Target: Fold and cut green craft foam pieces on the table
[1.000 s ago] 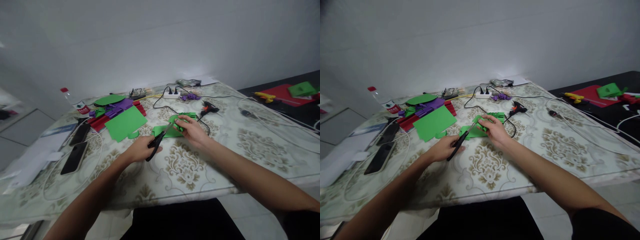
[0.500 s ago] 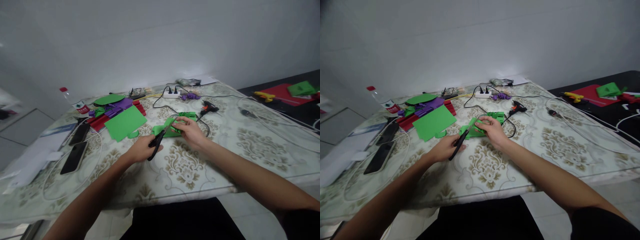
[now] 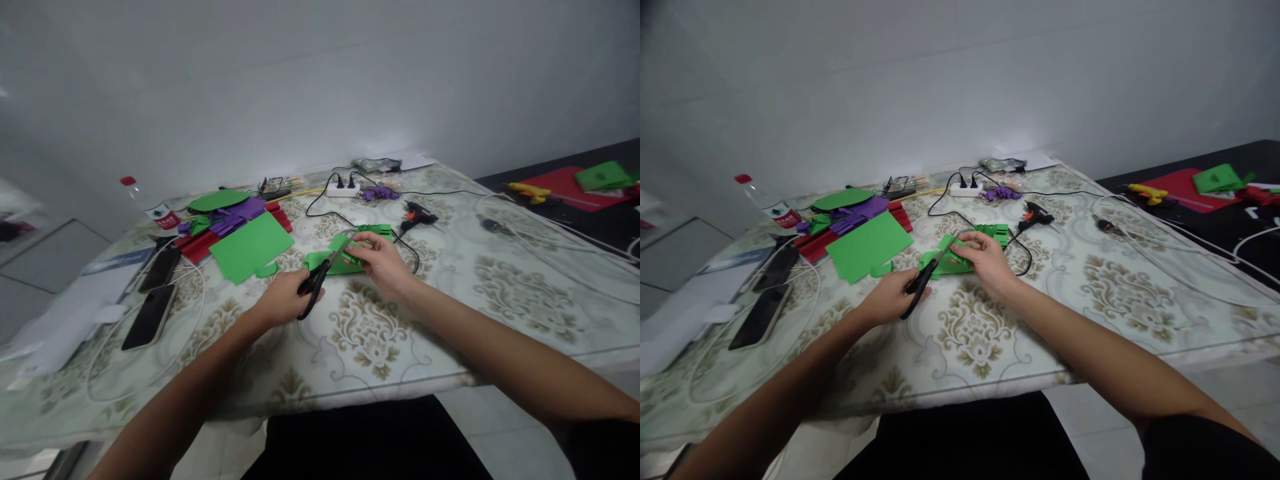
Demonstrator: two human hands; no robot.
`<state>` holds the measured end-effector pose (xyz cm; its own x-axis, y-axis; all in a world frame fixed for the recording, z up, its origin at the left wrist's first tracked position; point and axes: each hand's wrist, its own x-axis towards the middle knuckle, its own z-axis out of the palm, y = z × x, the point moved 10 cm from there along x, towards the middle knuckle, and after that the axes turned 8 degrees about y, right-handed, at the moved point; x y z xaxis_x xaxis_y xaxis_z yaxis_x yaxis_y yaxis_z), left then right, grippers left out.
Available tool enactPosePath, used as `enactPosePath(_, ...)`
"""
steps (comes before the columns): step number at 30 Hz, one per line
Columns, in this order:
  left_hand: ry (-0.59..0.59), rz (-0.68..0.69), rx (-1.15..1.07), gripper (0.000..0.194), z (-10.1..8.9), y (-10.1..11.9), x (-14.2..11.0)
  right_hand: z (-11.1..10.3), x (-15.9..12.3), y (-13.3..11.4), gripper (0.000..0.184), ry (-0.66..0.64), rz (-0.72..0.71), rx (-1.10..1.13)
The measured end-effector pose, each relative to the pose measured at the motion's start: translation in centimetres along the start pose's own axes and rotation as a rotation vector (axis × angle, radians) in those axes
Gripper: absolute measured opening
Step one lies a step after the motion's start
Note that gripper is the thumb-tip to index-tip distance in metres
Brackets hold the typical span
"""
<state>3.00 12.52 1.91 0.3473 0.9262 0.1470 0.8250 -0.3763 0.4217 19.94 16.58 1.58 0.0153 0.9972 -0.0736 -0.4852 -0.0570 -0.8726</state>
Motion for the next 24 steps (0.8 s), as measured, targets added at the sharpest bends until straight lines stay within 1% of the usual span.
enactPosePath(16, -0.004, -0.02, 0.01, 0.029, 0.05, -0.03, -0.07, 0.19, -0.04, -0.51, 0.038, -0.013, -0.057, -0.037)
enactPosePath(24, 0.002, -0.016, 0.001, 0.028, 0.03, 0.03, -0.04, -0.05, 0.13, -0.32, 0.037, -0.01, -0.063, -0.047)
